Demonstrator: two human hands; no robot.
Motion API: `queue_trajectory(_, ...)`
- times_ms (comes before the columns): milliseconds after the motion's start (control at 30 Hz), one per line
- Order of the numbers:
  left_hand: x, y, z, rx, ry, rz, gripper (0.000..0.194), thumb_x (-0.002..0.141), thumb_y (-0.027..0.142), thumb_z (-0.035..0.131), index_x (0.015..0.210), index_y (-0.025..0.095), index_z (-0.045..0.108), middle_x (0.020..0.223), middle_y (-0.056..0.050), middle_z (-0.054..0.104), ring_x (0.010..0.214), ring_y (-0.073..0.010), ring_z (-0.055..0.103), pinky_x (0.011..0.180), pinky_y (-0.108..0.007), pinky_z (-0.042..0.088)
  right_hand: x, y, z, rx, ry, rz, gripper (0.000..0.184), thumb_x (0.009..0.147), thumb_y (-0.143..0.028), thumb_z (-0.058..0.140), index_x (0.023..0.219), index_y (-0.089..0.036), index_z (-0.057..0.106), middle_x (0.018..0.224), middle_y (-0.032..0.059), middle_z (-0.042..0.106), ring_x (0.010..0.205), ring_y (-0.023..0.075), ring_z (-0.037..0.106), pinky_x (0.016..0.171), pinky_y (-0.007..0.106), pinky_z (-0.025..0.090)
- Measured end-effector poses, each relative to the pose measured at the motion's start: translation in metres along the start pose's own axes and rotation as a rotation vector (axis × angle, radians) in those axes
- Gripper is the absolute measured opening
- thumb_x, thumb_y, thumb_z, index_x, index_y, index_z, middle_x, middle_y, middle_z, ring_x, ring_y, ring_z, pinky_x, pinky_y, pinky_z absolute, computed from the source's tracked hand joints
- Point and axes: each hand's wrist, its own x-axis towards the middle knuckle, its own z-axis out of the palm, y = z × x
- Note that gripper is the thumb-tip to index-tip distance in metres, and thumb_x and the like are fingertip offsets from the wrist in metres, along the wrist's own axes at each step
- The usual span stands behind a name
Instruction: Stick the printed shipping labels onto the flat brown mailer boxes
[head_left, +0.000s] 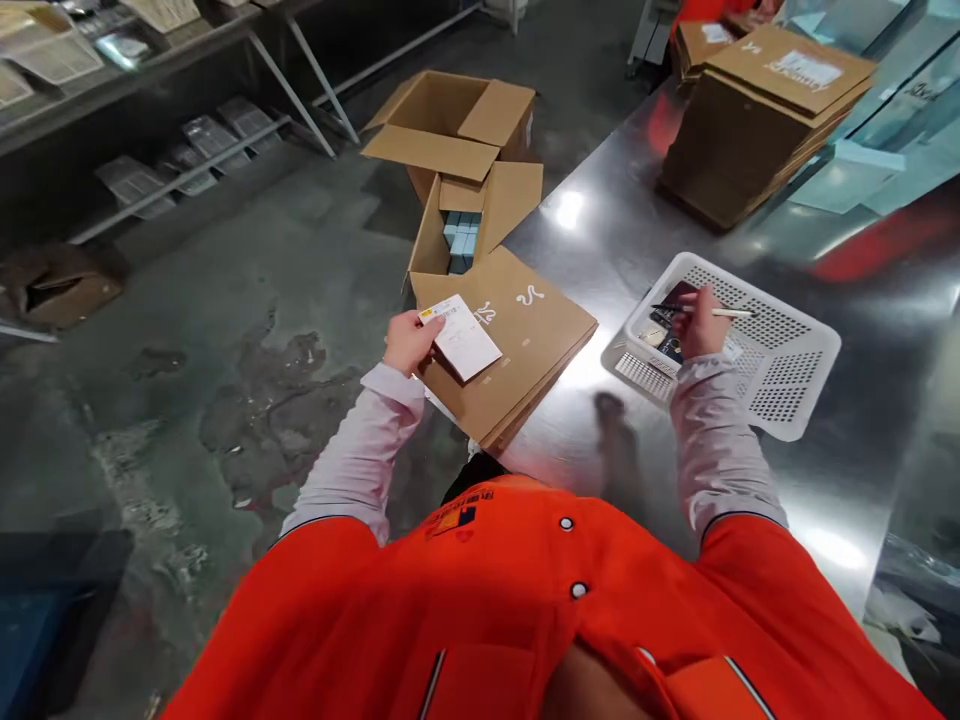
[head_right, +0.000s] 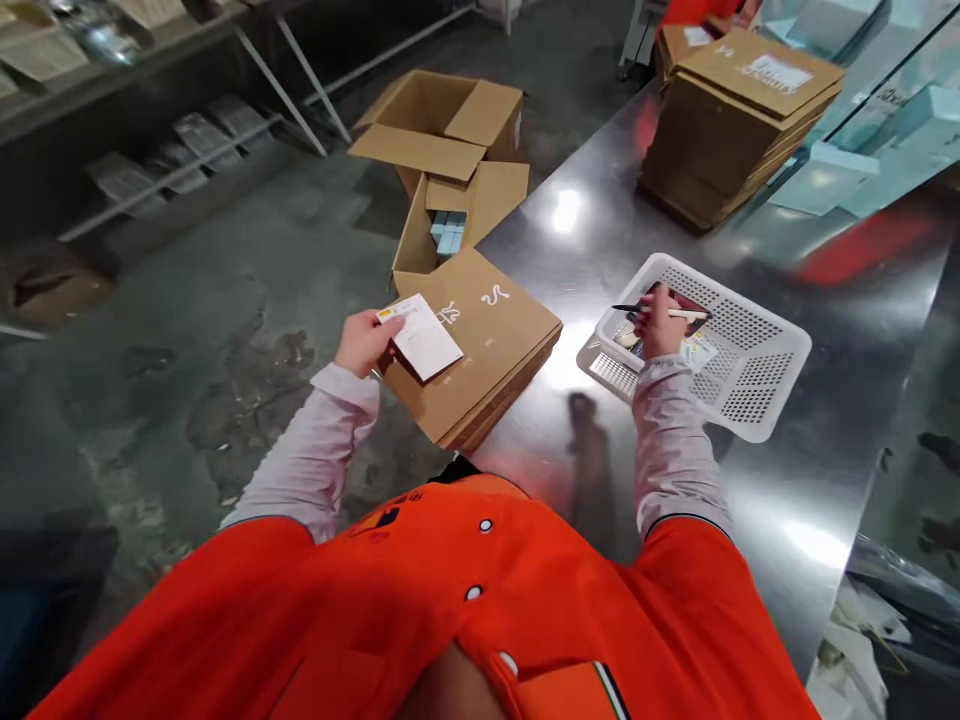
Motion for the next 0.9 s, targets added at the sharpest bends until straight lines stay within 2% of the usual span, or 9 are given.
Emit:
queue_trajectory(100,0.005,-0.005,0.001,0.350,0.190,0.159,0.038,0.079,0.038,0.061,0.106,0.011,0.066,0.105,-0.017,0.067,0.100,-0.0312,0.060,0.086,-0.041,0.046,-0.041,-0.042,0.080,0.217,-0.208,0.148,0.052,0.077,-0.071,0.055,0.072,-0.019,0.056,0.055,0.0022,0.055,0.041,0.0092,0.050,0.040,0.025,0.031)
queue_trajectory(200,-0.001,-0.016,-0.004,0.468,0.302,0.390,0.053,0.079,0.043,0.064,0.125,0.015,0.060,0.132,-0.019,0.056,0.123,-0.0364,0.046,0.099,-0.049,0.035,-0.084,-0.083,0.159,0.216,-0.441,0.164,0.053,0.061,-0.066,0.075,0.061,-0.018,0.051,0.047,-0.0023,0.053,0.037,0.0073,0.044,0.036,0.022,0.030)
queue_trajectory(267,-0.006,-0.025,-0.006,0.482,0.184,0.594,0.041,0.084,0.042,0.060,0.119,0.021,0.065,0.137,-0.013,0.055,0.128,-0.0346,0.042,0.102,-0.049,0.031,-0.102,-0.102,0.203,0.184,-0.503,0.119,0.055,0.054,-0.061,0.081,0.055,-0.019,0.045,0.041,-0.0065,0.046,0.035,0.0043,0.037,0.035,0.019,0.028)
queue_trajectory(367,-0.009,-0.038,-0.005,0.494,-0.072,0.782,0.025,0.089,0.038,0.054,0.102,0.027,0.074,0.136,-0.007,0.057,0.128,-0.0322,0.042,0.101,-0.050,0.029,-0.112,-0.114,0.247,0.129,-0.583,0.161,0.054,0.062,-0.069,0.071,0.059,-0.018,0.051,0.042,-0.0060,0.047,0.035,0.0050,0.037,0.034,0.019,0.028)
queue_trajectory(467,-0.007,-0.044,-0.001,0.494,-0.103,0.769,0.024,0.089,0.036,0.054,0.097,0.029,0.076,0.141,-0.006,0.053,0.127,-0.0335,0.041,0.098,-0.053,0.029,-0.110,-0.110,0.271,-0.004,-0.622,0.134,0.056,0.066,-0.071,0.066,0.060,-0.017,0.055,0.044,-0.0033,0.052,0.038,0.0066,0.042,0.036,0.020,0.031)
queue_trajectory(567,-0.005,-0.044,-0.001,0.467,-0.097,0.762,0.025,0.090,0.037,0.054,0.101,0.030,0.075,0.139,-0.008,0.054,0.127,-0.0334,0.041,0.098,-0.053,0.027,-0.106,-0.100,0.284,-0.159,-0.524,-0.049,0.055,0.060,-0.064,0.075,0.051,-0.017,0.046,0.044,-0.0046,0.047,0.043,0.0052,0.039,0.041,0.020,0.029)
queue_trajectory(633,-0.004,-0.044,-0.002,0.448,-0.103,0.768,0.026,0.091,0.038,0.053,0.103,0.030,0.075,0.137,-0.009,0.056,0.128,-0.0332,0.040,0.099,-0.054,0.026,-0.105,-0.093,0.291,-0.215,-0.468,-0.144,0.054,0.066,-0.058,0.074,0.049,-0.018,0.042,0.045,-0.0057,0.044,0.046,0.0050,0.037,0.045,0.020,0.028)
queue_trajectory(767,-0.004,-0.044,-0.004,0.437,-0.116,0.770,0.027,0.091,0.038,0.051,0.104,0.032,0.074,0.137,-0.007,0.055,0.128,-0.0329,0.040,0.100,-0.053,0.025,-0.106,-0.081,0.303,-0.220,-0.418,-0.252,0.048,0.078,-0.040,0.065,0.048,-0.019,0.034,0.046,-0.0071,0.035,0.047,0.0053,0.033,0.048,0.021,0.027)
queue_trajectory(900,-0.003,-0.045,-0.004,0.453,-0.123,0.777,0.026,0.091,0.037,0.051,0.105,0.032,0.073,0.142,-0.005,0.052,0.127,-0.0323,0.040,0.101,-0.053,0.025,-0.107,-0.071,0.306,-0.224,-0.366,-0.294,0.048,0.083,-0.038,0.058,0.050,-0.020,0.029,0.046,-0.0071,0.029,0.048,0.0060,0.029,0.050,0.023,0.026)
